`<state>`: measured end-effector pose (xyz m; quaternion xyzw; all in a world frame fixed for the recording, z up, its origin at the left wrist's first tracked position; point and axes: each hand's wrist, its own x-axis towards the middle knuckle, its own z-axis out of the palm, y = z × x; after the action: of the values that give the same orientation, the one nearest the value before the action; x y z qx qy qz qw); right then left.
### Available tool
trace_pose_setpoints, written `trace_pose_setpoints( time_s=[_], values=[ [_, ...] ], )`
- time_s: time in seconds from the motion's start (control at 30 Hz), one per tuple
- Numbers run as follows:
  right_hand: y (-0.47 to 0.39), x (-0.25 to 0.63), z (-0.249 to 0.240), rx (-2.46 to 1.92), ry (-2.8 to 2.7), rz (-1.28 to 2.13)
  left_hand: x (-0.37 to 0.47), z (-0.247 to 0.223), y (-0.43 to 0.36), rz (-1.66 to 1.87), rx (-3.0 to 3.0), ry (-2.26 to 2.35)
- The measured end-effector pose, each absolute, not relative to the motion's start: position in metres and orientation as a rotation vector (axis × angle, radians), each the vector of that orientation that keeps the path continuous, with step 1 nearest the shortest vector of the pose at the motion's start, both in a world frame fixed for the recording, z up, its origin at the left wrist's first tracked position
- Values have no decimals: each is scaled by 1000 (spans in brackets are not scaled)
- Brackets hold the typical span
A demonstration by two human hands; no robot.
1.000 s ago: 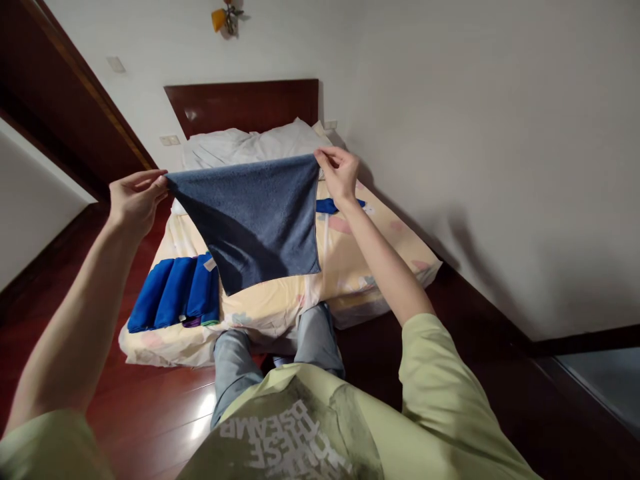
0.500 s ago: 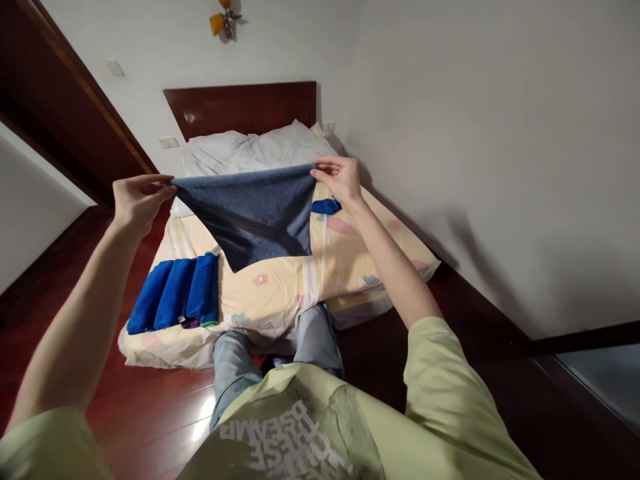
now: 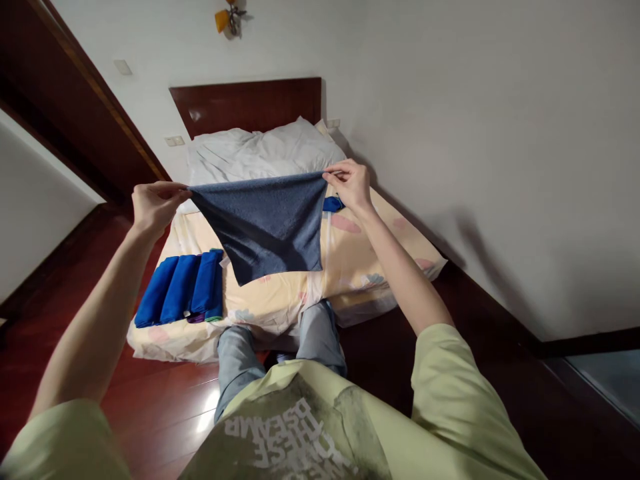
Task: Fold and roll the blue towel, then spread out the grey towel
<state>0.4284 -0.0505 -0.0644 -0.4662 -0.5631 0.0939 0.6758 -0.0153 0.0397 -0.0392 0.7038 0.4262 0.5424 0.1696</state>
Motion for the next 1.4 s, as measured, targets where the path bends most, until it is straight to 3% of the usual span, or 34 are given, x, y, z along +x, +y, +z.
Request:
trace_pose_setpoints(
  time_s=[0.33,0.67,0.77,0.97,1.1,1.27,1.4],
  values=[
    [-59,419,-67,-1091,-1282,243,-22,-54,33,1259,2147,1333],
    [-85,357,-68,-1010,-1389,338,-39,-83,47,960,2400,1552],
    [-84,333,-70,-984,-1455,382,-19,-80,39,909,2484,1403],
    [-78,298,-79,-978,-1621,471,79,-74,-13,890,2127,680],
    [-82,299,-87,-967,-1626,490,127,-83,-28,854,2148,653],
    [-131,312,-116,-1087,-1459,299,140,-90,-33,907,2152,708],
    [-182,305,-175,-1218,-1411,116,141,-85,-41,955,2187,753]
  ],
)
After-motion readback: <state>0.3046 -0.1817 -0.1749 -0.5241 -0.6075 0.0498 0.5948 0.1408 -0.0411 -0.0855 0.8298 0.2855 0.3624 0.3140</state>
